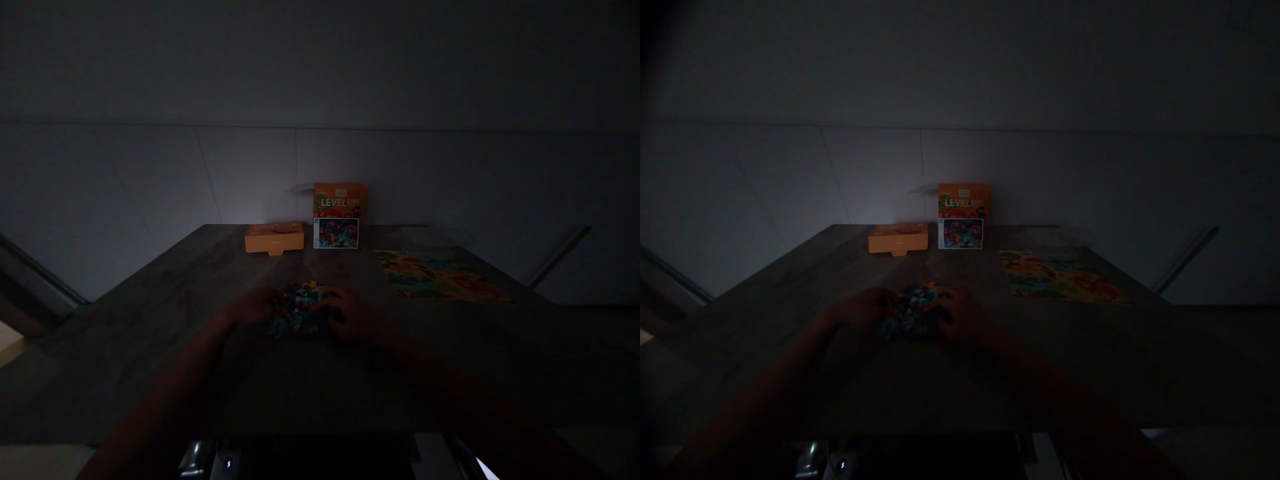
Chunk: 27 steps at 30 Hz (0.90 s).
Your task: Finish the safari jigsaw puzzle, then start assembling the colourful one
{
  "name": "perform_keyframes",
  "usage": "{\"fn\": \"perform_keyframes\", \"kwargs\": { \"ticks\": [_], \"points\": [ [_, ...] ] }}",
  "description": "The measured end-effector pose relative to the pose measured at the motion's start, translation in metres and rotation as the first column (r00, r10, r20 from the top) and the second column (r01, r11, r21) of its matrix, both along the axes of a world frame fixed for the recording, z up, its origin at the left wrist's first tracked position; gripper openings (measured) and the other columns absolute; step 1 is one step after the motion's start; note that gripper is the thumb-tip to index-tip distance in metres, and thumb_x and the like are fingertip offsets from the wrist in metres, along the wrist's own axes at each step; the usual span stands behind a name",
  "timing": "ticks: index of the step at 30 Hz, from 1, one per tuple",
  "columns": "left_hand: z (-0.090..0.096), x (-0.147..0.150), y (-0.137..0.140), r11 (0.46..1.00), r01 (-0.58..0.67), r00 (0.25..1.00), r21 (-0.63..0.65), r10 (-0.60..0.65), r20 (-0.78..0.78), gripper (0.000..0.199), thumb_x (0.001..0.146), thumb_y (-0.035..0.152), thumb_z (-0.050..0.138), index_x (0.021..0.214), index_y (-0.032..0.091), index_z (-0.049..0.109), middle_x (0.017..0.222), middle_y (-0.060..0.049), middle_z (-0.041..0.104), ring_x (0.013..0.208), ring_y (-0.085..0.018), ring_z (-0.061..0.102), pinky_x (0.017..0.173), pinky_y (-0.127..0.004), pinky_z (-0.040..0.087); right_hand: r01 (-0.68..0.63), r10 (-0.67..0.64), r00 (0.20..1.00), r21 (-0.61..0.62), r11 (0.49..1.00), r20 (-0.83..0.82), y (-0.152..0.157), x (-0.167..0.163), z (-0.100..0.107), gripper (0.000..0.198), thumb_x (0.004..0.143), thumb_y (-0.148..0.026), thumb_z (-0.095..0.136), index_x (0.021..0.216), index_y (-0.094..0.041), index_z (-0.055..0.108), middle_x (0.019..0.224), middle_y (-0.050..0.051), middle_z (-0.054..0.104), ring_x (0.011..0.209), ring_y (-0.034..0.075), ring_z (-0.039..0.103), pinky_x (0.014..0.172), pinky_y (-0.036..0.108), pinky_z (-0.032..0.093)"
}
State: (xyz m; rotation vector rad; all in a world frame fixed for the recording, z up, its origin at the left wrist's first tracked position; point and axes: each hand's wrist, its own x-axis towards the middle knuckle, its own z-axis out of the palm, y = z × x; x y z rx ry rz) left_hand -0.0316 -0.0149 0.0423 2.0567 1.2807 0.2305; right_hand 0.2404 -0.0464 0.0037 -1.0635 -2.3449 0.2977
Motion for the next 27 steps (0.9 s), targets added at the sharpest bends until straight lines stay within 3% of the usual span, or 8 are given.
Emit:
{"fn": "perform_keyframes", "kwargs": {
  "ticks": [4,9,13,15,17,21,25,27],
  "points": [
    [0.002,-0.002,0.001,0.999,-0.001,1.0,-0.048,0.002,0.028,0.034,0.075,0.04,0.057,0.096,0.017,0.069,0.082,-0.004,0.07,0.073,-0.019,0.063,0.06,-0.024,0.045,0.019,-0.019,1.0,0.007,1.0,-0.014,0.001,0.001,-0.002,0.043,0.069,-0.013,0.059,0.109,-0.023,0.071,0.127,0.01,0.057,0.12,0.028,0.05,0.105,0.047,0.037],
    [0.003,-0.005,0.008,0.981,-0.193,0.979,-0.007,0.192,-0.07,0.036,0.076,0.041,0.056,0.096,0.013,0.067,0.085,-0.007,0.071,0.078,-0.021,0.065,0.064,-0.025,0.048,0.114,-0.115,0.991,-0.019,0.993,-0.062,0.003,-0.001,-0.007,0.053,0.076,-0.024,0.06,0.128,-0.014,0.059,0.131,0.015,0.054,0.123,0.029,0.048,0.106,0.047,0.037],
    [-0.002,0.001,0.01,0.922,-0.278,0.936,0.27,0.324,-0.14,0.043,0.083,0.047,0.052,0.103,0.012,0.066,0.104,-0.015,0.069,0.099,-0.029,0.064,0.085,-0.036,0.05,0.222,-0.223,0.975,-0.072,0.972,-0.01,0.005,-0.002,-0.008,0.062,0.084,-0.044,0.057,0.137,-0.012,0.051,0.139,0.019,0.048,0.129,0.031,0.044,0.11,0.049,0.034],
    [-0.008,0.012,0.005,0.854,-0.2,0.96,0.481,0.27,-0.08,0.054,0.085,0.051,0.05,0.121,0.013,0.06,0.128,-0.017,0.059,0.12,-0.031,0.053,0.102,-0.042,0.041,0.236,-0.231,0.971,-0.102,0.966,0.059,0.006,-0.002,-0.009,0.066,0.088,-0.049,0.051,0.141,-0.01,0.046,0.146,0.02,0.041,0.135,0.032,0.038,0.112,0.049,0.03],
    [-0.016,0.027,-0.003,0.824,-0.038,0.997,0.565,0.066,-0.03,0.065,0.089,0.056,0.044,0.139,0.014,0.046,0.149,-0.014,0.041,0.137,-0.028,0.037,0.112,-0.04,0.032,0.222,-0.207,0.971,-0.129,0.967,0.12,0.007,-0.003,-0.012,0.065,0.093,-0.049,0.042,0.145,-0.009,0.041,0.152,0.019,0.034,0.14,0.031,0.032,0.114,0.049,0.026],
    [-0.034,0.055,-0.017,0.868,0.248,0.956,0.43,-0.148,-0.253,0.097,0.083,0.076,0.039,0.153,0.011,0.021,0.16,-0.016,0.013,0.147,-0.035,0.009,0.117,-0.055,0.012,0.19,-0.148,0.96,-0.163,0.968,0.239,0.007,-0.009,-0.014,0.062,0.098,-0.047,0.03,0.149,-0.012,0.032,0.157,0.013,0.026,0.144,0.03,0.022,0.116,0.054,0.019],
    [-0.04,0.056,-0.013,0.887,0.268,0.922,0.376,-0.122,-0.368,0.102,0.08,0.082,0.031,0.154,0.014,0.014,0.16,-0.016,0.008,0.147,-0.035,0.007,0.116,-0.058,0.005,0.265,-0.211,0.923,-0.136,0.954,0.321,0.006,-0.012,-0.009,0.059,0.099,-0.043,0.03,0.151,-0.015,0.029,0.157,0.012,0.024,0.144,0.034,0.021,0.111,0.063,0.02],
    [-0.038,0.05,-0.008,0.902,0.241,0.917,0.359,-0.09,-0.389,0.103,0.079,0.084,0.031,0.155,0.017,0.013,0.16,-0.014,0.007,0.147,-0.036,0.006,0.116,-0.058,0.005,0.29,-0.239,0.902,-0.095,0.952,0.36,0.006,-0.011,-0.007,0.053,0.099,-0.039,0.032,0.147,-0.018,0.038,0.156,0.013,0.028,0.143,0.036,0.024,0.109,0.066,0.021]
  ]
}}
